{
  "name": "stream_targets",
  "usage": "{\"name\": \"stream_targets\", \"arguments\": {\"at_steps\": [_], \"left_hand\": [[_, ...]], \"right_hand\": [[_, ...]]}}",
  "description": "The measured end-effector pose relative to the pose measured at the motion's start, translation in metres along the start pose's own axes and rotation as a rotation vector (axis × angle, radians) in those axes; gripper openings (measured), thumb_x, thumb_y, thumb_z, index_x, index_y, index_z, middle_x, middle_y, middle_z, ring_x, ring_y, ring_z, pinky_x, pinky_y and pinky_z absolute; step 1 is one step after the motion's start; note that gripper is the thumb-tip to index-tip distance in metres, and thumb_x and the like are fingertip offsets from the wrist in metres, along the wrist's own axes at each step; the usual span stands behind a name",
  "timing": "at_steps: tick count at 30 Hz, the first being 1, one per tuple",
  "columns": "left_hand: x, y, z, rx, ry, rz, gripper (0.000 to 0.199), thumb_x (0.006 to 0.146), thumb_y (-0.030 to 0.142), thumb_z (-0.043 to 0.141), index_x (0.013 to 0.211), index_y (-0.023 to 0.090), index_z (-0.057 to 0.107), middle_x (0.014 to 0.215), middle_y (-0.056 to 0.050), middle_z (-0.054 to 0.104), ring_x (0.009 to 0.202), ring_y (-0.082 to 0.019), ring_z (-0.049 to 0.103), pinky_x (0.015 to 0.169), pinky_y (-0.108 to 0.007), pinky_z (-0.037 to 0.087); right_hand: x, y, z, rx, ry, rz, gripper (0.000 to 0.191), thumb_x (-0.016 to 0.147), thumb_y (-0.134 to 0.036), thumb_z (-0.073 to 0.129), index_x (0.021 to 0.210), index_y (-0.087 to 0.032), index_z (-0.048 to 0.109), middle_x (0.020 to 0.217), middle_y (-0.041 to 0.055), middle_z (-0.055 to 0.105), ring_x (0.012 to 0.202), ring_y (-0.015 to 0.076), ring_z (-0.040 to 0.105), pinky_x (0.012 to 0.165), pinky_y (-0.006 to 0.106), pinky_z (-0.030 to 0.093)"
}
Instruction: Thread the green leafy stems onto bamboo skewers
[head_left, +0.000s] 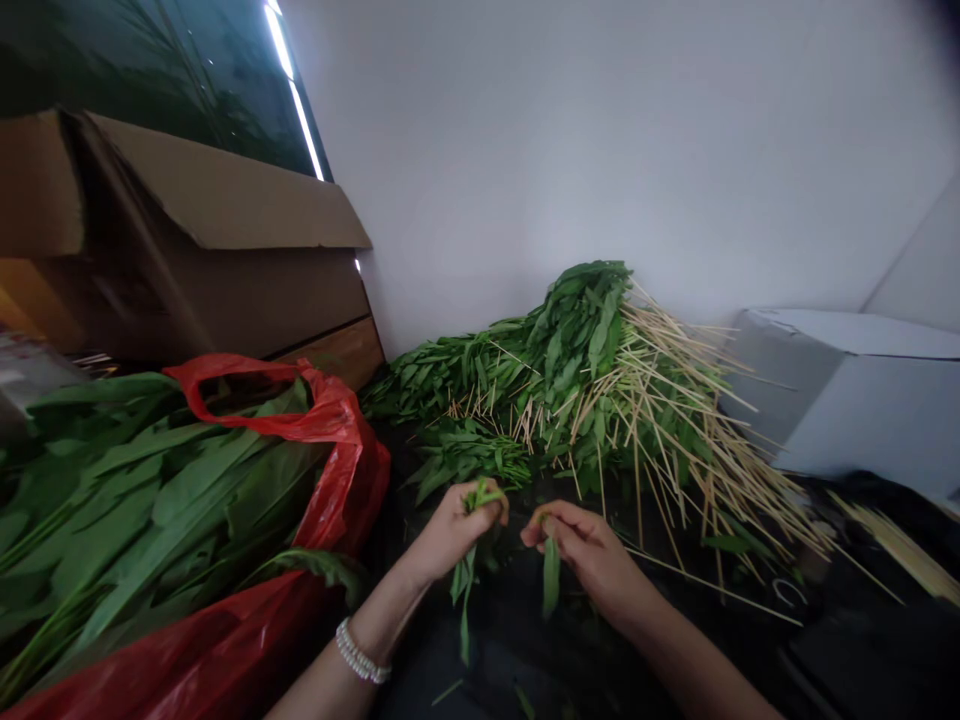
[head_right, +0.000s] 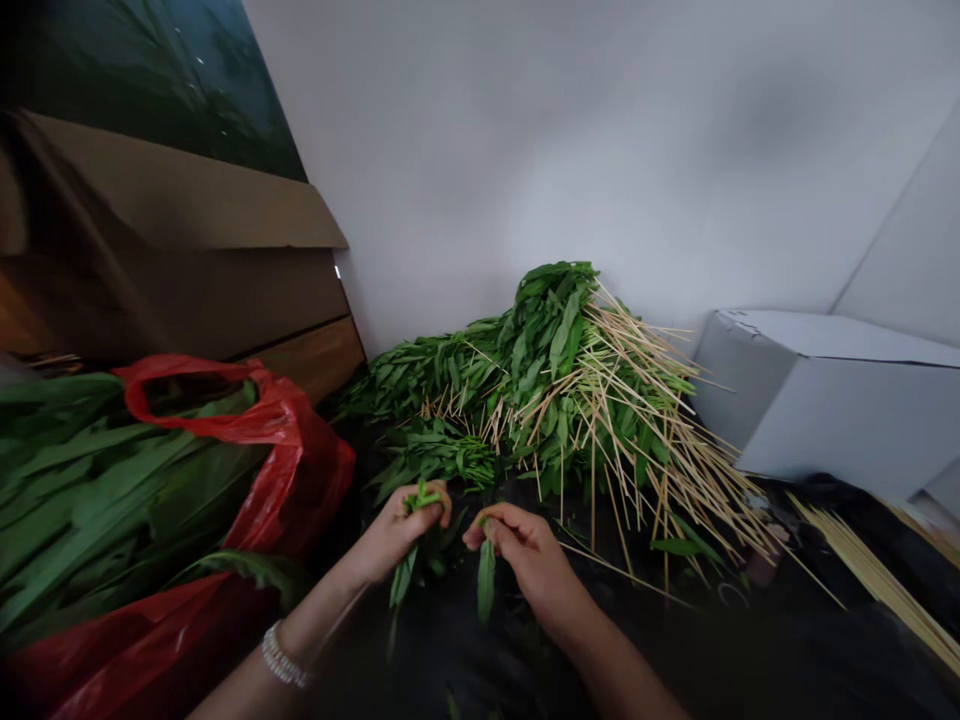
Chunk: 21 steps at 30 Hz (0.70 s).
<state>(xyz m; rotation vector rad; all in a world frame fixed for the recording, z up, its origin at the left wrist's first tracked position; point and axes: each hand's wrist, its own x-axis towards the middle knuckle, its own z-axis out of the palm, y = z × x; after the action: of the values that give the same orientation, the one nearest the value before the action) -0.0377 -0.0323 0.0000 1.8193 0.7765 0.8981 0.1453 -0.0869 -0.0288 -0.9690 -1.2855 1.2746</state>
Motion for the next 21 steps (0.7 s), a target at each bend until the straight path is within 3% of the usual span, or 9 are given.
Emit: {"name": "stream_targets", "arguments": {"at_steps": [3, 6, 9, 12, 15, 18, 21], "left_hand": [[0.003, -0.004, -0.008, -0.171, 0.176, -0.091, 0.022, 0.082, 0.031, 0.049, 0.068, 0.016, 0.055, 0.057, 0.005, 0.038, 0.053, -0.009, 0.037, 0.05, -0.02, 0.029], [0.007, -0.008, -0.013, -0.412, 0.252, -0.167, 0.023, 0.082, 0.038, 0.053, 0.075, 0.016, 0.054, 0.058, 0.006, 0.038, 0.049, -0.007, 0.035, 0.046, -0.019, 0.028], [0.009, -0.008, -0.018, -0.559, 0.318, -0.183, 0.024, 0.077, 0.038, 0.063, 0.078, 0.015, 0.055, 0.076, 0.0, 0.055, 0.057, -0.007, 0.047, 0.052, -0.018, 0.038], [0.01, -0.005, -0.021, -0.65, 0.389, -0.156, 0.024, 0.075, 0.036, 0.068, 0.078, 0.016, 0.054, 0.097, -0.005, 0.063, 0.081, -0.013, 0.059, 0.068, -0.022, 0.047], [0.012, 0.0, -0.022, -0.72, 0.397, -0.09, 0.025, 0.076, 0.036, 0.068, 0.082, 0.018, 0.051, 0.083, -0.002, 0.062, 0.086, -0.016, 0.061, 0.073, -0.026, 0.048], [0.017, 0.012, -0.022, -0.662, 0.398, 0.001, 0.024, 0.08, 0.038, 0.064, 0.085, 0.019, 0.05, 0.065, 0.006, 0.046, 0.058, -0.009, 0.05, 0.06, -0.023, 0.045], [0.026, 0.033, -0.024, -0.302, 0.459, 0.057, 0.024, 0.087, 0.042, 0.052, 0.086, 0.018, 0.05, 0.062, 0.007, 0.039, 0.047, -0.006, 0.035, 0.049, -0.019, 0.035]], "right_hand": [[0.001, 0.002, -0.001, 0.192, 0.027, 0.079, 0.027, 0.082, -0.046, 0.059, 0.084, -0.019, 0.065, 0.079, 0.0038, 0.069, 0.075, 0.0153, 0.063, 0.07, 0.027, 0.045], [0.002, 0.003, -0.002, 0.13, 0.011, 0.09, 0.028, 0.083, -0.046, 0.057, 0.087, -0.019, 0.065, 0.072, 0.0017, 0.066, 0.068, 0.0138, 0.061, 0.065, 0.026, 0.045], [-0.001, 0.006, -0.001, -0.217, -0.024, 0.015, 0.025, 0.088, -0.039, 0.05, 0.089, -0.019, 0.066, 0.066, -0.0001, 0.063, 0.063, 0.0141, 0.059, 0.062, 0.026, 0.044], [-0.007, 0.013, 0.004, -0.667, -0.082, -0.172, 0.022, 0.091, -0.025, 0.045, 0.087, -0.021, 0.066, 0.07, -0.0004, 0.064, 0.069, 0.0149, 0.059, 0.067, 0.026, 0.043], [-0.013, 0.021, 0.01, -1.008, -0.127, -0.324, 0.023, 0.09, -0.015, 0.044, 0.084, -0.023, 0.065, 0.08, 0.0006, 0.066, 0.08, 0.0166, 0.059, 0.074, 0.027, 0.041], [-0.016, 0.025, 0.014, -1.191, -0.132, -0.371, 0.023, 0.089, -0.01, 0.045, 0.084, -0.023, 0.063, 0.082, 0.0009, 0.065, 0.082, 0.0168, 0.058, 0.078, 0.027, 0.04], [-0.016, 0.025, 0.015, -1.259, -0.133, -0.348, 0.022, 0.09, -0.01, 0.046, 0.082, -0.022, 0.062, 0.082, 0.0005, 0.064, 0.082, 0.0163, 0.058, 0.08, 0.026, 0.039]]}}
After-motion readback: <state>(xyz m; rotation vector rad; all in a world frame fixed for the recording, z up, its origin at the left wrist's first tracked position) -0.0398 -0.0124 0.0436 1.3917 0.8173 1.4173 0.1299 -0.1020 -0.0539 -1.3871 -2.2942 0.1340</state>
